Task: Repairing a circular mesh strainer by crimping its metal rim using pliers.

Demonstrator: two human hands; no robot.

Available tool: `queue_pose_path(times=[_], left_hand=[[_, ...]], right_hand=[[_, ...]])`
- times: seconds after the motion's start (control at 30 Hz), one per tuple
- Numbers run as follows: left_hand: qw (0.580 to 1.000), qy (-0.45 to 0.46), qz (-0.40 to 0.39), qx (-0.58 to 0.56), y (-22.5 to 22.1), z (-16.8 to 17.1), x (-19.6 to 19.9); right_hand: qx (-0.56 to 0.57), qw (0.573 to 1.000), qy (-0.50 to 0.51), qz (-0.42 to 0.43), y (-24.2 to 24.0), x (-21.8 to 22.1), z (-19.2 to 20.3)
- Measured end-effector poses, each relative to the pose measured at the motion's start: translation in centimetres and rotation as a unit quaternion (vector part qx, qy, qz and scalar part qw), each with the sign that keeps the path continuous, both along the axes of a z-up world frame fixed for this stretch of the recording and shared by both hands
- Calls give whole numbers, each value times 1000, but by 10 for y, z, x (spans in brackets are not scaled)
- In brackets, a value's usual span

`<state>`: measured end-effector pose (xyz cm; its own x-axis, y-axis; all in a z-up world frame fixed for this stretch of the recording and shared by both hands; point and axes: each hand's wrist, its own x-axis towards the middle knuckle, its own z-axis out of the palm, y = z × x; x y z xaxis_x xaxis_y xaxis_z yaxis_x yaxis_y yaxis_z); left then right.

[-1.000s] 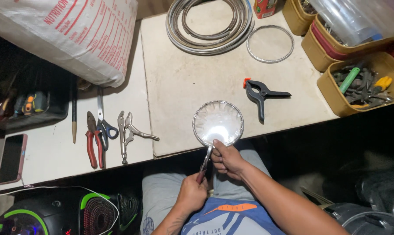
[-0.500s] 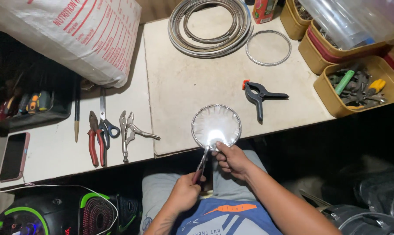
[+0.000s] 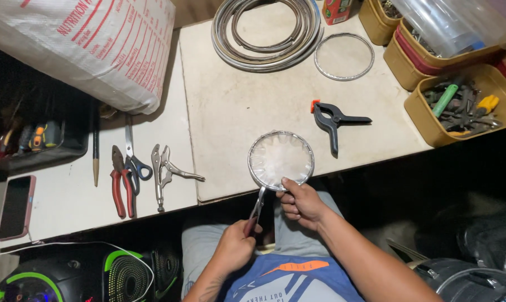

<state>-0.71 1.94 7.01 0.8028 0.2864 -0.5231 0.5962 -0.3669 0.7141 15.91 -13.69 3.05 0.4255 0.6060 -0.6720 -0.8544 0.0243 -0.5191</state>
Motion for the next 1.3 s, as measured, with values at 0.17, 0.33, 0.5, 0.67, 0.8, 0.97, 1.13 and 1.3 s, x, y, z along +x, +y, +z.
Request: queue_pose_path(times=[0.17,0.33,0.5,0.67,0.8,0.97,1.13,1.3], left_hand=[[1000,3,-10,21,2,-10,1],[999,12,-20,40,5,-8,3],[1000,5,-7,12,8,-12,1],[999,41,-11,31,10,-8,1],[997,36,-37,57,12,-14,-1],[996,81,-31,23,11,23,8],[993,106,-31,37,7,23,7],[996,78,-31,33,4,16,7]], right_hand=[[-3,1000,0,3,-1,1,-5],[-6,1000,0,-2,0,0,-7],[2,1000,3,10,0,0,-16],[7,1000,-6,10,-1,-2,-18],[7,1000,-11,5,-1,-2,-19],[-4,1000,-18,-7,1,-5,-14],[-4,1000,-23,-9,2,-6,-19],[-6,1000,-15,-9,3,-6,-18]])
